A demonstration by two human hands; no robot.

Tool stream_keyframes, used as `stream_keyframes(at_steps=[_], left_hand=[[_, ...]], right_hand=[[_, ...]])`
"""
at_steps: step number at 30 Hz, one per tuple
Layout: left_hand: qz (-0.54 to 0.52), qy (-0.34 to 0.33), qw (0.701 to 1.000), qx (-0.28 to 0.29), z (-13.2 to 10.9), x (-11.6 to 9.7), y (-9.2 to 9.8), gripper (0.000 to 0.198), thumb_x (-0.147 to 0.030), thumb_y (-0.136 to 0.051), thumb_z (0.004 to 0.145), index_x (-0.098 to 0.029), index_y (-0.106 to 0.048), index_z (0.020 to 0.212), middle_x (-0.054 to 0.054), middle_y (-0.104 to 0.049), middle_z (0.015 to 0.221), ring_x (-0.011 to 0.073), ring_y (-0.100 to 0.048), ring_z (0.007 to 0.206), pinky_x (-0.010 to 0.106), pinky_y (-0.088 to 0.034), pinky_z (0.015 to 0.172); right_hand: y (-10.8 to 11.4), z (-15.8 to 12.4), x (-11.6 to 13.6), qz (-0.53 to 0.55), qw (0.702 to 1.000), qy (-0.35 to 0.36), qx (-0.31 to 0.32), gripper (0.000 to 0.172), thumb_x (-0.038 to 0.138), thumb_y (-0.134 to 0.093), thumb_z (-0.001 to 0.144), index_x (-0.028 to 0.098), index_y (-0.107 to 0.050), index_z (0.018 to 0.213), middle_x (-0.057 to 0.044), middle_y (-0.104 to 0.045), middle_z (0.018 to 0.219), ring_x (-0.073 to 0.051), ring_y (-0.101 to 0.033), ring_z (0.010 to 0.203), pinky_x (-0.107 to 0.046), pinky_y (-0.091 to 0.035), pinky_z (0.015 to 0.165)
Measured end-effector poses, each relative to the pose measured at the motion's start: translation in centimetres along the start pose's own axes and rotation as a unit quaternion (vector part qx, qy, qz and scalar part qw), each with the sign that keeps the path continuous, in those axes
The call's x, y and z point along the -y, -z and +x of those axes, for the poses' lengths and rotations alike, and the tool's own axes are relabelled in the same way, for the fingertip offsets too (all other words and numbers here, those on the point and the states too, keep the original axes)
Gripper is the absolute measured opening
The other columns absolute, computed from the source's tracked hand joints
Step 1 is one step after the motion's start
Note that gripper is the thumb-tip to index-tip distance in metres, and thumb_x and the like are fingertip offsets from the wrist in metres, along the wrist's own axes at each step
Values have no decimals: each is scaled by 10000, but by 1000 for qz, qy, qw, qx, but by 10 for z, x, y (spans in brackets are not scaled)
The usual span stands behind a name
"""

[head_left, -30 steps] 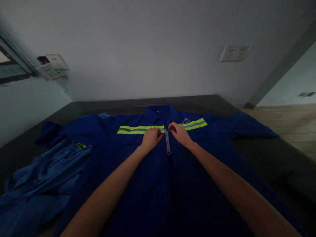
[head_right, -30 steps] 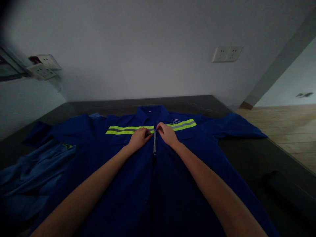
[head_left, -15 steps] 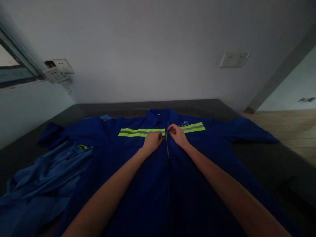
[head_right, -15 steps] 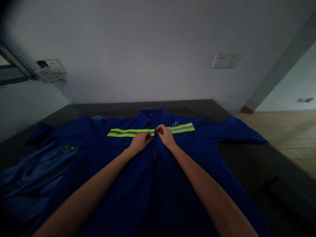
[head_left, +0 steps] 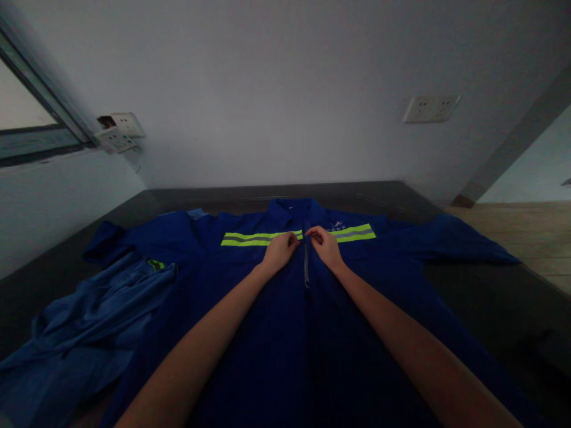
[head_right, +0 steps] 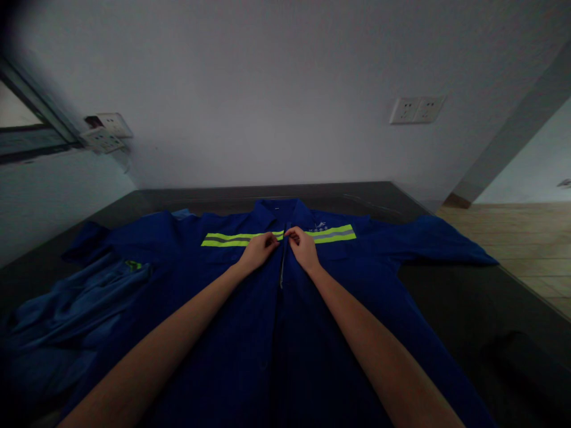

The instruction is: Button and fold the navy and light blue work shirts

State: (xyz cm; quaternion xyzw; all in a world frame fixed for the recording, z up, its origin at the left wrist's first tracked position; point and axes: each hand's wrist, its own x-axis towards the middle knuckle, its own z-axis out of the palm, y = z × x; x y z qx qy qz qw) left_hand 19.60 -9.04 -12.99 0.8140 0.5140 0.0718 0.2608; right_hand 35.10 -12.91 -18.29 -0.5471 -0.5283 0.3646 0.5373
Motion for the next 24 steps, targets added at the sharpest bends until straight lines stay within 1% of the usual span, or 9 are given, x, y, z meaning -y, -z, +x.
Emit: stream_keyframes(at_steps=[2, 4, 8, 14, 17, 21, 23, 24], left_hand=[[-1, -2, 1000, -28, 2, -2, -3, 80, -212, -556, 865, -170, -615, 830, 29, -664, 793, 170, -601, 742, 264, -418, 677], [5, -2, 999, -42, 1, -1, -7, 78, -222, -553, 871, -175, -610, 850, 31, -666, 812, 173, -601, 750, 267, -424, 678], [6, -15, 999, -38, -5, 5, -12, 79, -230, -539, 881, -181, -601, 873, 28, -662, 820, 172, -594, 748, 266, -432, 678], [7, -37, 999, -32, -6, 9, -11, 77, -209, -525, 884, -180, -596, 888, 37, -656, 841, 185, -592, 778, 276, -435, 697], [4, -46, 999, -28, -6, 8, -11, 72, -196, -525, 883, -182, -594, 895, 33, -655, 838, 181, -593, 780, 270, -436, 702], [3, -57, 998, -33, -7, 7, -10, 70, -192, -528, 880, -183, -597, 874, 28, -649, 821, 178, -593, 775, 265, -439, 700], [-1, -59, 998, -35, -8, 7, -9, 77, -190, -525, 880, -185, -601, 864, 27, -648, 821, 177, -595, 778, 265, -442, 707], [-6, -60, 997, -37, -8, 7, -9, 80, -187, -525, 879, -185, -603, 864, 27, -650, 824, 176, -595, 779, 264, -443, 712]], right_hand=[[0, 0, 0, -3, 1000, 3, -5, 158, 156, -475, 749, 199, -604, 829, -25, -653, 764, -187, -628, 739, -313, -488, 702], [0, 0, 0, -10, 1000, 1, 1, 162, 149, -475, 746, 200, -604, 829, -23, -652, 756, -187, -626, 736, -309, -486, 694], [-1, 0, 1, -23, 999, 0, 25, 166, 135, -479, 743, 201, -606, 828, -20, -658, 760, -180, -622, 719, -302, -481, 686], [-2, 0, 0, -43, 998, 3, 40, 163, 141, -483, 762, 197, -608, 849, -24, -657, 772, -175, -618, 719, -298, -468, 687], [-3, 0, -1, -44, 998, 0, 47, 180, 155, -502, 770, 202, -603, 910, -14, -643, 762, -171, -616, 717, -291, -465, 676], [-4, 0, -2, -20, 1000, -19, 15, 293, 183, -569, 743, 213, -532, 1032, 13, -616, 732, -166, -616, 697, -282, -468, 654], [-4, 0, -3, -8, 1000, -27, -1, 281, 198, -595, 729, 212, -517, 999, 18, -617, 719, -167, -619, 689, -286, -473, 655], [-4, 0, -3, -5, 1000, -29, -3, 237, 205, -599, 731, 210, -525, 956, 14, -622, 718, -168, -621, 688, -289, -476, 658]])
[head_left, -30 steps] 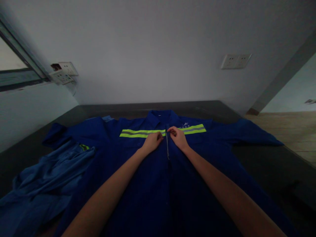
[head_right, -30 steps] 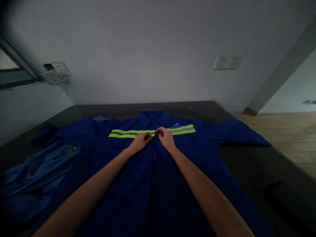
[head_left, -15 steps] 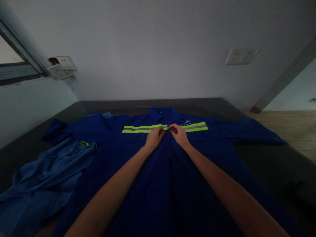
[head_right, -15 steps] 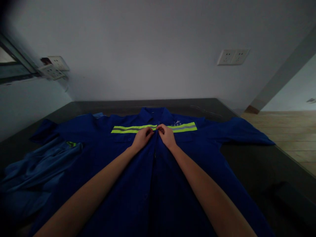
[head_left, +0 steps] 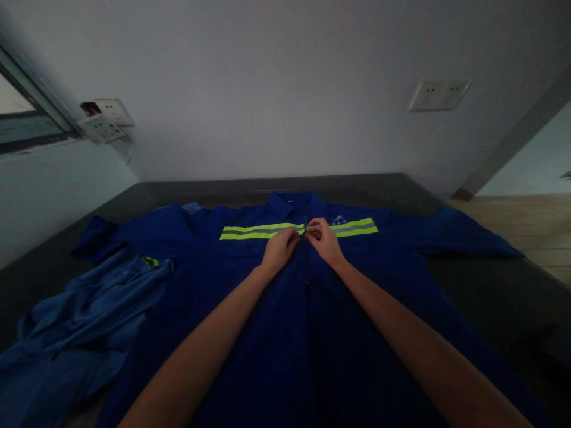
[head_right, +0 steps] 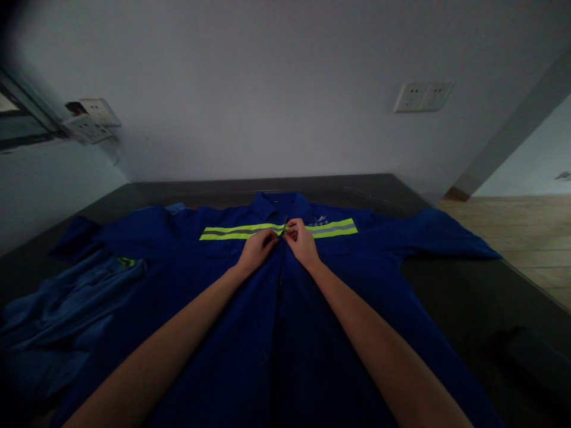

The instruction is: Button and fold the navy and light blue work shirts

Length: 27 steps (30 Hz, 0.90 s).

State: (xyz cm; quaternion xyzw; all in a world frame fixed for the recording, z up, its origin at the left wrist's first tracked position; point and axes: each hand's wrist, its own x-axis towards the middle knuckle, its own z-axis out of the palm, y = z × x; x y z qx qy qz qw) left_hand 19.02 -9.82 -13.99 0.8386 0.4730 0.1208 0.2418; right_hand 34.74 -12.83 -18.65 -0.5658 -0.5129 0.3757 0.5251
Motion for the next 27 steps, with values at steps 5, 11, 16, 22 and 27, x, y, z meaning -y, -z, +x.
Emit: stream_keyframes(at_steps=[5, 11, 16, 22, 27], left_hand=[[-36, 12, 999, -12, 0, 1, 1, 71, -176, -549, 861, -180, -617, 883, 24, -659, 825, 169, -601, 763, 258, -448, 699], [-43, 19, 999, -5, 1, -1, 3, 80, -166, -554, 854, -179, -630, 875, 24, -675, 839, 167, -614, 783, 256, -452, 717], [-36, 22, 999, 9, 1, -2, 5, 84, -158, -555, 847, -176, -634, 871, 24, -681, 830, 168, -616, 765, 254, -448, 700], [-14, 10, 1000, 18, 1, 0, 4, 113, -156, -525, 859, -182, -632, 885, 29, -677, 840, 175, -618, 788, 264, -453, 730], [-19, 13, 1000, 3, 2, -3, 3, 110, -160, -528, 858, -183, -633, 885, 27, -677, 843, 175, -616, 787, 260, -450, 722]], right_hand=[[3, -1, 3, -30, 999, 22, 33, 44, 232, -576, 788, 207, -606, 768, -28, -670, 751, -181, -630, 707, -310, -485, 684], [6, -2, 7, -65, 996, 40, 54, 65, 217, -599, 797, 201, -655, 766, -43, -683, 795, -187, -628, 729, -315, -483, 699], [5, -2, 4, -30, 998, 21, 57, 26, 212, -629, 767, 194, -622, 784, -29, -678, 769, -173, -636, 704, -300, -492, 679], [2, -1, -5, 18, 999, -5, 43, 148, 274, -678, 729, 195, -598, 824, -21, -676, 749, -165, -640, 685, -299, -509, 665], [2, -1, -6, 23, 999, -21, 22, 193, 252, -688, 715, 192, -620, 886, -17, -679, 739, -160, -644, 681, -295, -514, 660]])
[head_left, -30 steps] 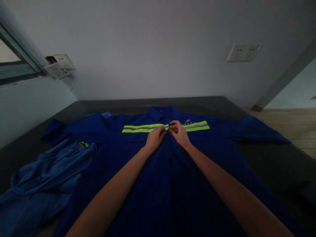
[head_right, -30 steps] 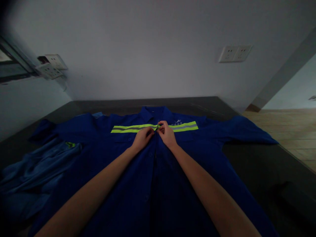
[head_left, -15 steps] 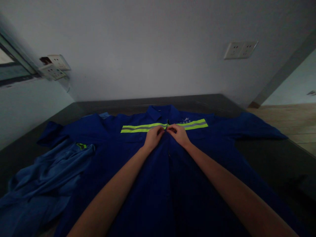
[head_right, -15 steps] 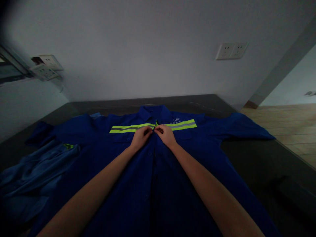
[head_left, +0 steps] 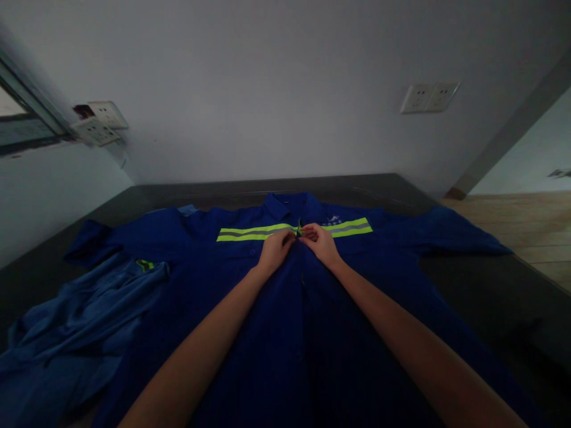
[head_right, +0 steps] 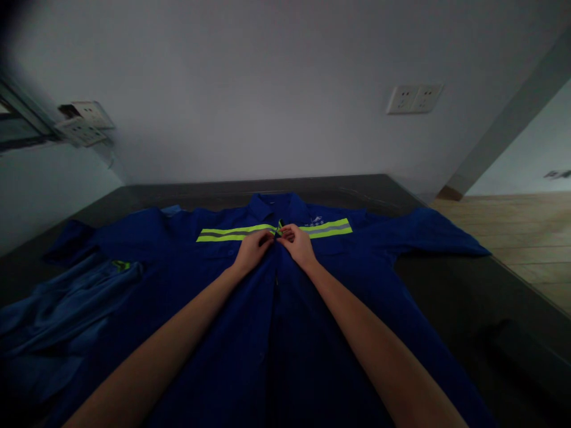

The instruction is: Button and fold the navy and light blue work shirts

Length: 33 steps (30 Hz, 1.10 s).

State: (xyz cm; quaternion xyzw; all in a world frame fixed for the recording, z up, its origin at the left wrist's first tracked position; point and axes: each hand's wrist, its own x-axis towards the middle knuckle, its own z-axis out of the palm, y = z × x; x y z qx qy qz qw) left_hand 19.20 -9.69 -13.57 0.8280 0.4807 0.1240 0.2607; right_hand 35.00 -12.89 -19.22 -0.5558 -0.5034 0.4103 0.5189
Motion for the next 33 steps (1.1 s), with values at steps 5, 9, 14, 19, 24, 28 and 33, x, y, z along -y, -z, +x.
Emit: stream_keyframes(at_steps=[5, 9, 14, 19, 24, 28, 33], left_hand=[[-11, -4, 1000, -4, 3, -1, 0, 111, -154, -533, 848, -181, -637, 876, 26, -680, 847, 178, -618, 798, 264, -450, 732], [-36, 5, 999, -10, 5, -2, 0, 109, -161, -539, 845, -177, -641, 880, 23, -681, 831, 170, -622, 783, 258, -456, 724], [-61, 28, 997, -30, 6, -1, -4, 108, -155, -554, 834, -170, -656, 867, 26, -696, 826, 170, -636, 781, 253, -461, 714], [-100, 59, 993, -29, 2, 7, -7, 114, -129, -577, 798, -161, -675, 845, 25, -712, 801, 168, -654, 744, 249, -468, 691], [-172, 115, 978, -18, 3, 11, -8, 112, -108, -579, 765, -153, -680, 781, 13, -711, 718, 153, -655, 653, 238, -483, 649], [-244, 144, 959, -14, 3, 9, -7, 107, -105, -578, 758, -140, -678, 776, 9, -702, 665, 141, -645, 581, 225, -485, 588], [-296, 150, 943, -26, 4, 10, -6, 92, -99, -597, 736, -132, -679, 763, 11, -701, 661, 138, -647, 581, 219, -488, 580]], right_hand=[[2, -1, 4, -24, 1000, 11, 18, 112, 193, -655, 742, 187, -685, 850, -43, -707, 795, -179, -662, 723, -310, -516, 691], [4, -1, 7, -34, 999, 39, 18, 101, 177, -634, 774, 195, -712, 836, -62, -709, 864, -194, -662, 777, -325, -511, 721], [4, -2, 8, -63, 996, 69, 12, 152, 145, -610, 802, 195, -722, 891, -61, -686, 857, -192, -636, 779, -315, -493, 711], [1, -3, 9, -117, 987, 103, 41, 185, 108, -615, 808, 200, -731, 919, -50, -665, 840, -191, -609, 806, -319, -469, 751], [-4, -2, 10, -132, 983, 115, 47, 222, 106, -588, 842, 221, -743, 953, -50, -640, 861, -186, -595, 841, -314, -455, 767], [-9, 0, 10, -125, 986, 110, 24, 209, 119, -590, 848, 228, -754, 918, -46, -625, 823, -183, -590, 811, -309, -451, 750], [-14, 6, 12, -103, 992, 72, 3, 165, 123, -631, 809, 211, -758, 866, -50, -636, 809, -184, -591, 791, -298, -447, 718]])
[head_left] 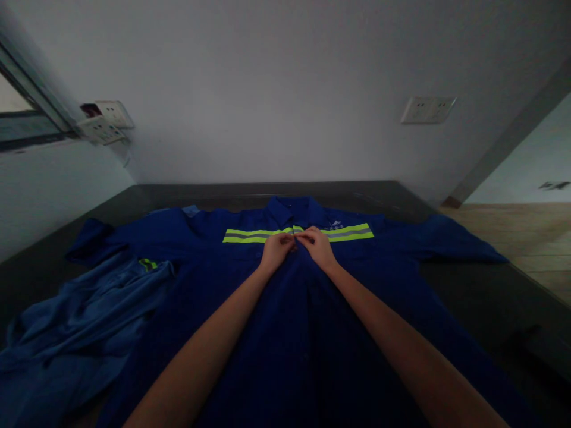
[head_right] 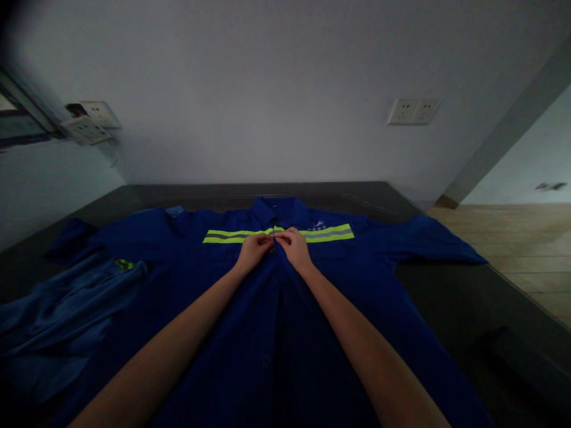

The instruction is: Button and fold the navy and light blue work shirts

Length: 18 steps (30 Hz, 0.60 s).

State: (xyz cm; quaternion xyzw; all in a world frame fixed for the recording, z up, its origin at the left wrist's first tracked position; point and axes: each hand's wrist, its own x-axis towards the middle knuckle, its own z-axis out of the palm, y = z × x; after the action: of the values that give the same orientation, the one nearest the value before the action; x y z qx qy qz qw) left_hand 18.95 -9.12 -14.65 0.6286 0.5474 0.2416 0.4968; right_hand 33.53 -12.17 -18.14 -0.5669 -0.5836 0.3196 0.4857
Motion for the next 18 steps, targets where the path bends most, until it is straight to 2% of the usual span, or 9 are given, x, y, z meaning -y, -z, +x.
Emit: stream_keyframes(at_steps=[8, 13, 18], left_hand=[[-49, -5, 999, -2, 4, 6, 0, 105, -93, -594, 714, -126, -685, 756, 5, -680, 630, 129, -627, 554, 213, -476, 566], [-77, 15, 997, -9, 4, 2, 0, 101, -75, -598, 690, -130, -672, 733, -3, -672, 614, 130, -621, 552, 216, -474, 566], [-87, 15, 996, -17, 3, 0, 0, 122, -47, -592, 663, -134, -662, 711, -22, -646, 564, 121, -602, 522, 210, -459, 552]], right_hand=[[-9, 6, 4, 36, 997, -59, -36, 110, 185, -641, 765, 185, -737, 818, -24, -604, 701, -164, -541, 641, -283, -426, 630], [-15, 7, 6, 53, 994, -76, -60, 89, 217, -644, 739, 178, -683, 808, -6, -599, 683, -163, -538, 632, -280, -431, 627], [-6, 7, 7, 27, 996, -66, -52, 94, 261, -699, 709, 182, -662, 742, -22, -629, 710, -169, -563, 642, -295, -456, 652]])
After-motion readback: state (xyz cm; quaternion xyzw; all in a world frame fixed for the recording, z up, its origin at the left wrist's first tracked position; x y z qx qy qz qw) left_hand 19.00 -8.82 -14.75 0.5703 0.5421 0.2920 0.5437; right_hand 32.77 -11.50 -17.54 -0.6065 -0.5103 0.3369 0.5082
